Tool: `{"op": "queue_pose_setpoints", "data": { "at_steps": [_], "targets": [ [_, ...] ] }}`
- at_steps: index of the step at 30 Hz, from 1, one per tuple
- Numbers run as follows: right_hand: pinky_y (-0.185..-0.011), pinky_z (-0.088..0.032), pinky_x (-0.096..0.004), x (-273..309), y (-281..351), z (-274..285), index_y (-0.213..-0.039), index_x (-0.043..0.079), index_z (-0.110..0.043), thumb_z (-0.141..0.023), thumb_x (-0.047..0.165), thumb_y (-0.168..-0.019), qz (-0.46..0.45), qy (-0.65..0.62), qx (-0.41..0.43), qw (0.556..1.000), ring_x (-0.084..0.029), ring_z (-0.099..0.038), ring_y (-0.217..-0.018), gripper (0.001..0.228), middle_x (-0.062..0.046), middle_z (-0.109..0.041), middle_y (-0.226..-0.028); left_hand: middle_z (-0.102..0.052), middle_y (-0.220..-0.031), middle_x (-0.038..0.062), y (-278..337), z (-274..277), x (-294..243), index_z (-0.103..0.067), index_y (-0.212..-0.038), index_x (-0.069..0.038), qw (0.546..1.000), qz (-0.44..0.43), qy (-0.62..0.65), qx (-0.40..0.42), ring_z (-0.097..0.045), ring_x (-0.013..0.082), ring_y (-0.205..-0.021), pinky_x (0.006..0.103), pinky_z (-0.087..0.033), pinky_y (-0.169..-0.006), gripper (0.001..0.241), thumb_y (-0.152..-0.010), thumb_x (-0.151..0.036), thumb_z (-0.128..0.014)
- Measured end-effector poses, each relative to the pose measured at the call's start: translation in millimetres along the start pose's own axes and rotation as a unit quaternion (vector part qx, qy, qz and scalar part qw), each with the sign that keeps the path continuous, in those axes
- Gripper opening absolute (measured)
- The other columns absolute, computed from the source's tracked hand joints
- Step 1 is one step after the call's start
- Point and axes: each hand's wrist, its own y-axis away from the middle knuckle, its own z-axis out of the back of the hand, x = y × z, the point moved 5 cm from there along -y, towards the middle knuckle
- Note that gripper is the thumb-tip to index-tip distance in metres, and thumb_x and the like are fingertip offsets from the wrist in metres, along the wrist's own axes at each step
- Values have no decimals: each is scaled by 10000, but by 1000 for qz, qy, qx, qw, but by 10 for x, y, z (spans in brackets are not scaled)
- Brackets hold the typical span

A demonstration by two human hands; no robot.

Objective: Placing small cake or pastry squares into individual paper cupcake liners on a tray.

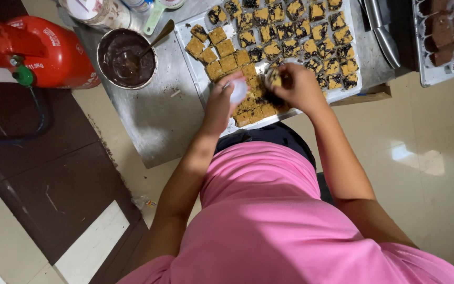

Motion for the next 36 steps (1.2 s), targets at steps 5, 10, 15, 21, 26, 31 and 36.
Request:
{"op": "queue_pose_setpoints", "data": {
  "at_steps": [5, 10, 15, 21, 26, 31, 36],
  "targets": [
    [-866, -487, -426, 247, -168, -9, -1133, 27, -721, -877, 227, -763, 68, 277, -100, 953, -335, -666, -971, 448, -163, -719, -1069, -602, -1397, 221, 65, 98, -121, -518, -1424, 24, 1000, -1, -6, -19, -684, 299, -1158, 372, -592, -998, 489, -962, 35, -358],
    [-866, -371, -418, 270, -300, -174, -1079, 114, -751, -861, 356, -706, 129, 457, -114, 872, -303, -646, -986, 459, -94, -734, -1041, -613, -1385, 224, 71, 133, -85, -498, -1434, 24, 1000, 10, 3, -26, -689, 303, -1146, 374, -586, -993, 495, -961, 35, -355],
    [-838, -380, -447, 240, -270, -214, -1082, 75, -735, -833, 486, -860, -53, 389, -77, 916, -320, -642, -859, 477, -142, -722, -826, -605, -1383, 240, 61, 148, -28, -496, -1430, 35, 1000, 1, 21, -13, -688, 300, -1152, 379, -590, -1010, 453, -995, 23, -371],
    [-873, -385, -494, 164, -209, -235, -965, 126, -756, -787, 522, -869, -6, 440, -127, 889, -360, -645, -956, 409, -128, -735, -765, -601, -1390, 229, 101, 51, -131, -495, -1437, 30, 1000, 1, 17, -3, -685, 305, -1154, 365, -560, -1017, 450, -1003, 19, -378],
    [-877, -364, -479, 126, -245, -249, -1026, 115, -754, -797, 472, -899, 32, 424, -149, 893, -358, -613, -998, 382, -126, -745, -898, -613, -1385, 235, 65, 77, -58, -501, -1435, 30, 1000, -4, 11, 2, -687, 305, -1158, 374, -559, -1017, 444, -1006, 19, -388],
    [-882, -346, -497, 115, -258, -263, -1078, 129, -760, -834, 419, -877, 41, 395, -135, 908, -357, -571, -1019, 361, -139, -697, -1088, -629, -1362, 244, 53, 82, -42, -513, -1420, 39, 1000, -3, 26, 6, -690, 306, -1152, 371, -563, -1024, 434, -1002, 24, -394],
    [-954, -344, -495, 50, -171, -198, -1207, 150, -747, -835, 288, -811, 68, 422, -83, 900, -364, -485, -1149, 428, -111, -602, -1268, -642, -1347, 244, 10, 163, 40, -525, -1400, 40, 1000, -8, 9, 3, -697, 313, -1127, 374, -584, -979, 436, -982, 23, -399]
  ]
}}
